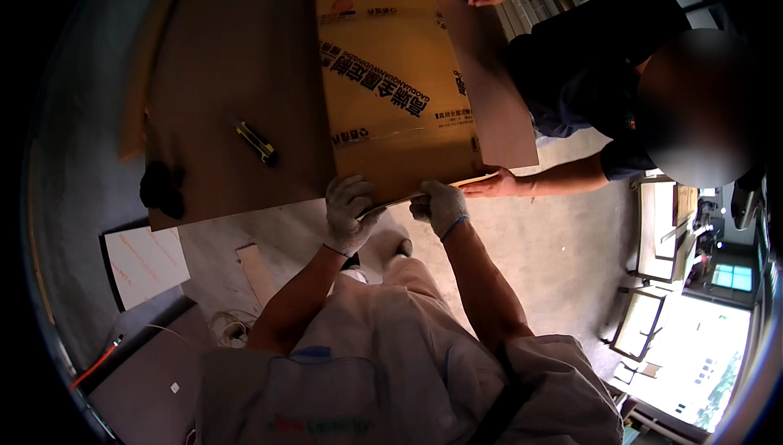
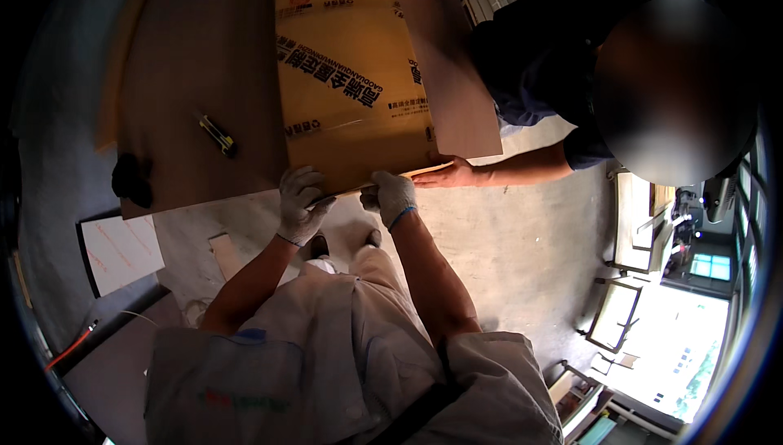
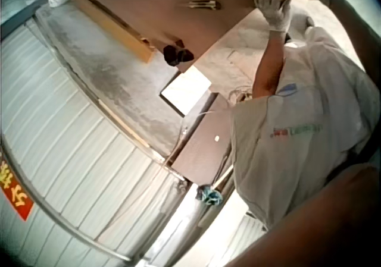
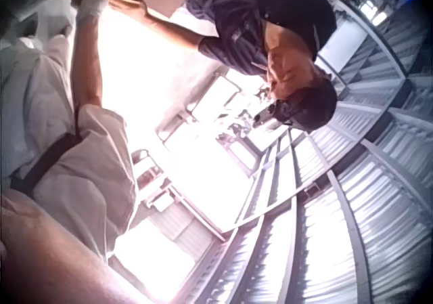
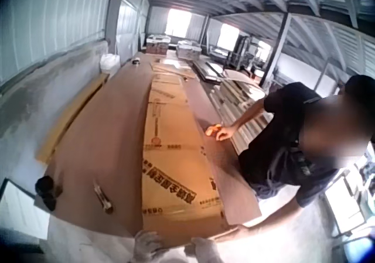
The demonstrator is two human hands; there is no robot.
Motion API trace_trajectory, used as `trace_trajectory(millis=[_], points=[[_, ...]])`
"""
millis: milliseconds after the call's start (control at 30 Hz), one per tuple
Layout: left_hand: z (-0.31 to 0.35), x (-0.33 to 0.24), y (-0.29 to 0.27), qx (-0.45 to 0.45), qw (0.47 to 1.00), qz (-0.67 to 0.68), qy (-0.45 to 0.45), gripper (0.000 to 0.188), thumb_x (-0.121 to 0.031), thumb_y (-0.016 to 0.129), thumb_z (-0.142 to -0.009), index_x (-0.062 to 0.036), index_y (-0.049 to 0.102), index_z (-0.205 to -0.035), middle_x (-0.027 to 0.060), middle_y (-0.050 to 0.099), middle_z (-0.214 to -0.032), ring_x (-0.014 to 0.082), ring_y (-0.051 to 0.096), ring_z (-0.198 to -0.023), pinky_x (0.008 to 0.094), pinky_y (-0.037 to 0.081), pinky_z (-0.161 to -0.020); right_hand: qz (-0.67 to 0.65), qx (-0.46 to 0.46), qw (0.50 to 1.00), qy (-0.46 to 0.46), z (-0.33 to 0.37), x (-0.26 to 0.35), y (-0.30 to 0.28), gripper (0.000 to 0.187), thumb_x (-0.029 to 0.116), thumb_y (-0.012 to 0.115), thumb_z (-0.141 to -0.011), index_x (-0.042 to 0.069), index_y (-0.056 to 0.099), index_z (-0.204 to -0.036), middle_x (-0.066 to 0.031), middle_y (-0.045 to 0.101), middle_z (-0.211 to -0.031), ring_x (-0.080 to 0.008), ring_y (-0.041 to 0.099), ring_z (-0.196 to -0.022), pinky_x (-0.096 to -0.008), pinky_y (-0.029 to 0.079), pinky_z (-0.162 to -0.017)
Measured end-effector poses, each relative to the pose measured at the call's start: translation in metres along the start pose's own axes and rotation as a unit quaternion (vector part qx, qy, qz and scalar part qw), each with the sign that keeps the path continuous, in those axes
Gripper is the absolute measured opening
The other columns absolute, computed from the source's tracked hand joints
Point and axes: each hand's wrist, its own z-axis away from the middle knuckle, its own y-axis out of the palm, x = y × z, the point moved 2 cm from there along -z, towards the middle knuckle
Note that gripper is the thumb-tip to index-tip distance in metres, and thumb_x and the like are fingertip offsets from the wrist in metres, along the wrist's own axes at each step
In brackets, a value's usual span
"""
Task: The person wraps a long white furniture panel in large cardboard sheets, folding the edges over and securing them with tape from a hand-held dispenser while a second person assists by cutting the cardboard with a utility knife and applying additional tape.
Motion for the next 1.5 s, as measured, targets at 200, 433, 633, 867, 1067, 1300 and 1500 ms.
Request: trace_trajectory(millis=[200, 433, 633, 867, 1067, 1300, 1500], points=[[0.01, 0.002, 0.005, -0.041, 0.997, 0.018, -0.058, 0.03, -0.008, 0.094, -0.075, -0.0105, 0.065, -0.084, 0.0094, 0.073, -0.121, 0.0383, 0.065, -0.121, 0.0522, 0.046, -0.112, 0.057, 0.073, 0.992, 0.088, 0.018, 0.032, 0.021, 0.025, 0.027, 0.071, -0.106, 0.007, 0.062, -0.093, -0.0056, 0.059, -0.075, -0.0182, 0.058, -0.059, -0.032, 0.047, -0.052], [0.019, 0.0, 0.036, -0.187, 0.941, -0.045, -0.28, 0.04, -0.014, 0.089, -0.088, -0.0036, 0.061, -0.116, 0.0211, 0.061, -0.139, 0.0394, 0.059, -0.131, 0.0485, 0.05, -0.11, 0.291, 0.14, 0.943, 0.08, -0.001, 0.042, 0.0, 0.038, 0.038, 0.079, -0.099, 0.0, 0.076, -0.098, -0.0106, 0.077, -0.08, -0.0156, 0.074, -0.071, -0.0308, 0.059, -0.061], [0.013, -0.009, 0.037, -0.186, 0.864, -0.012, -0.467, 0.052, -0.024, 0.085, -0.096, 0.0025, 0.058, -0.132, 0.0233, 0.061, -0.142, 0.03, 0.062, -0.126, 0.0388, 0.052, -0.106, 0.647, -0.085, 0.7, -0.291, -0.001, 0.073, -0.011, 0.039, 0.043, 0.074, -0.096, 0.004, 0.071, -0.097, -0.0219, 0.079, -0.092, -0.0463, 0.076, -0.093, -0.0553, 0.058, -0.086], [0.027, 0.02, 0.026, -0.151, 0.731, 0.221, -0.628, 0.074, -0.037, 0.089, -0.093, 0.0129, 0.054, -0.136, 0.0188, 0.07, -0.125, 0.0202, 0.07, -0.106, 0.0346, 0.059, -0.089, 0.658, -0.127, 0.683, -0.289, 0.011, 0.098, -0.013, 0.064, 0.053, 0.081, -0.089, 0.006, 0.062, -0.127, -0.0228, 0.068, -0.126, -0.0443, 0.073, -0.111, -0.0546, 0.058, -0.091], [0.035, 0.031, 0.021, -0.115, 0.713, 0.309, -0.619, 0.077, -0.039, 0.09, -0.092, 0.0102, 0.054, -0.139, 0.02, 0.068, -0.13, 0.0239, 0.071, -0.107, 0.0361, 0.059, -0.091, 0.734, -0.174, 0.564, -0.337, 0.006, 0.123, -0.024, 0.096, 0.061, 0.091, -0.078, -0.002, 0.052, -0.14, -0.0207, 0.067, -0.131, -0.0396, 0.068, -0.124, -0.0502, 0.057, -0.104], [0.029, -0.027, 0.011, -0.034, 0.696, 0.329, -0.637, 0.083, -0.034, 0.087, -0.095, 0.0123, 0.042, -0.148, 0.0192, 0.064, -0.138, 0.024, 0.067, -0.117, 0.0387, 0.058, -0.095, 0.408, -0.025, 0.9, -0.149, 0.048, 0.106, -0.059, 0.078, 0.028, 0.096, -0.085, -0.004, 0.054, -0.142, -0.0268, 0.072, -0.131, -0.0375, 0.075, -0.113, -0.0475, 0.062, -0.098], [0.161, -0.024, -0.023, -0.036, 0.733, 0.329, -0.594, 0.071, -0.032, 0.083, -0.098, 0.0068, 0.044, -0.143, 0.0176, 0.064, -0.131, 0.0223, 0.067, -0.114, 0.0351, 0.058, -0.093, 0.521, -0.063, 0.839, -0.147, 0.1, 0.018, -0.091, 0.07, 0.036, 0.096, -0.083, 0.002, 0.066, -0.137, -0.0199, 0.078, -0.124, -0.0337, 0.077, -0.111, -0.0439, 0.06, -0.095]])
